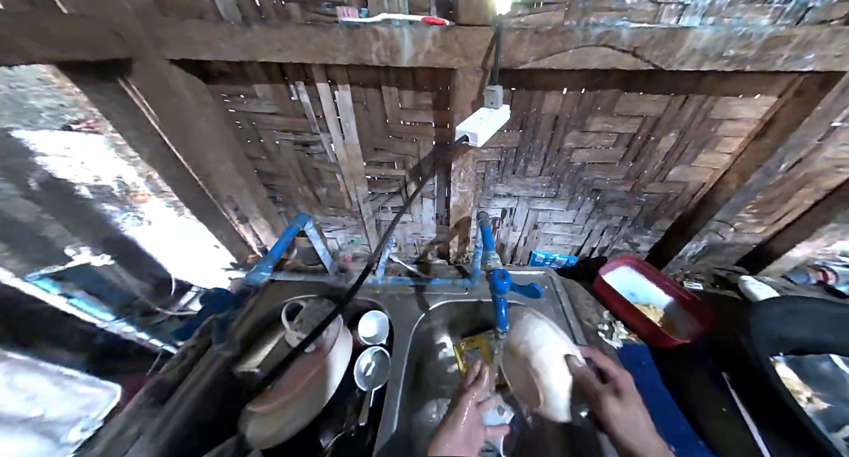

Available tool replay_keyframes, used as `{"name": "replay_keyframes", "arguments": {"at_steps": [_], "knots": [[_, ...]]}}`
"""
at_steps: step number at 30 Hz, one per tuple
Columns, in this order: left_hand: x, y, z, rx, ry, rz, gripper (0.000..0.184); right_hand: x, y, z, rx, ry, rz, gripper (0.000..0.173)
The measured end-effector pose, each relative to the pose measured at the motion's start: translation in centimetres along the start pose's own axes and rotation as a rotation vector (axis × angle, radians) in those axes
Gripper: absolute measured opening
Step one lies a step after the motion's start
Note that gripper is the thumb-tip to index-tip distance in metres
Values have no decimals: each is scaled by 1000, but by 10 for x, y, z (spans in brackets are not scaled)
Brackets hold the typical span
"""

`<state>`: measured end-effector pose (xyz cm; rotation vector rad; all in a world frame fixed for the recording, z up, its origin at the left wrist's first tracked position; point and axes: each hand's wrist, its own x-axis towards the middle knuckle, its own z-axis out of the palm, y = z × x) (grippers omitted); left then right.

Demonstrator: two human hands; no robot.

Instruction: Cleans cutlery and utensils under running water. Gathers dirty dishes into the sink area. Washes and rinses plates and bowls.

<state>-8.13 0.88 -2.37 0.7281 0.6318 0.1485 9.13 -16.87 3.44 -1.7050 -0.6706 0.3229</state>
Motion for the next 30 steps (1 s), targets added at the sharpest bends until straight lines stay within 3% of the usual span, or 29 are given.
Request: {"name": "replay_keyframes", "arguments": {"at_steps": [2, 4, 7, 9, 11, 12, 13, 15, 16, 18, 20, 22, 24, 25, 27, 28, 30], "knots": [[-15, 15, 11, 78, -90, -48, 69, -12, -10, 39, -367, -180, -204, 26], [-25, 28, 20, 204, 20, -57, 68, -26, -11, 79, -471, -460, -282, 30], [-25, 33, -1, 300, 279, -31, 60, -10, 9, 101, -432, -796, -76, 37], [-32, 38, -8, 292, 278, -46, 58, 19, 21, 108, -752, -718, 20, 40], [-38, 38, -7, 264, 253, -72, 61, 33, 22, 125, -952, -503, 51, 68], [-37, 39, -6, 241, 249, -66, 59, 31, 19, 136, -924, -433, -22, 75], [-35, 45, -6, 238, 235, -61, 59, 26, 14, 148, -787, -427, -123, 75], [-31, 60, -16, 269, 212, -50, 61, 16, 7, 160, -472, -605, -215, 62], [-31, 65, -26, 281, 215, -47, 61, 14, 3, 156, -425, -728, -218, 52], [-27, 68, -45, 313, 253, -26, 60, 18, 8, 138, -604, -888, -217, 37], [-29, 63, -52, 307, 268, -33, 60, 26, 12, 121, -960, -815, -108, 36], [-36, 55, -39, 302, 217, -61, 60, 38, 12, 127, -1083, -611, 55, 46], [-40, 46, -25, 307, 157, -81, 61, 29, 2, 151, -911, -434, -11, 48], [-37, 44, -24, 299, 150, -67, 59, 20, -4, 163, -767, -429, -40, 51], [-25, 45, -33, 287, 188, -3, 52, 9, -5, 179, -597, -544, -35, 40], [-20, 47, -41, 313, 218, 18, 51, 7, -6, 177, -599, -640, -11, 33], [-12, 50, -59, 420, 300, 25, 58, 4, -5, 165, -747, -832, 93, 37]]}}
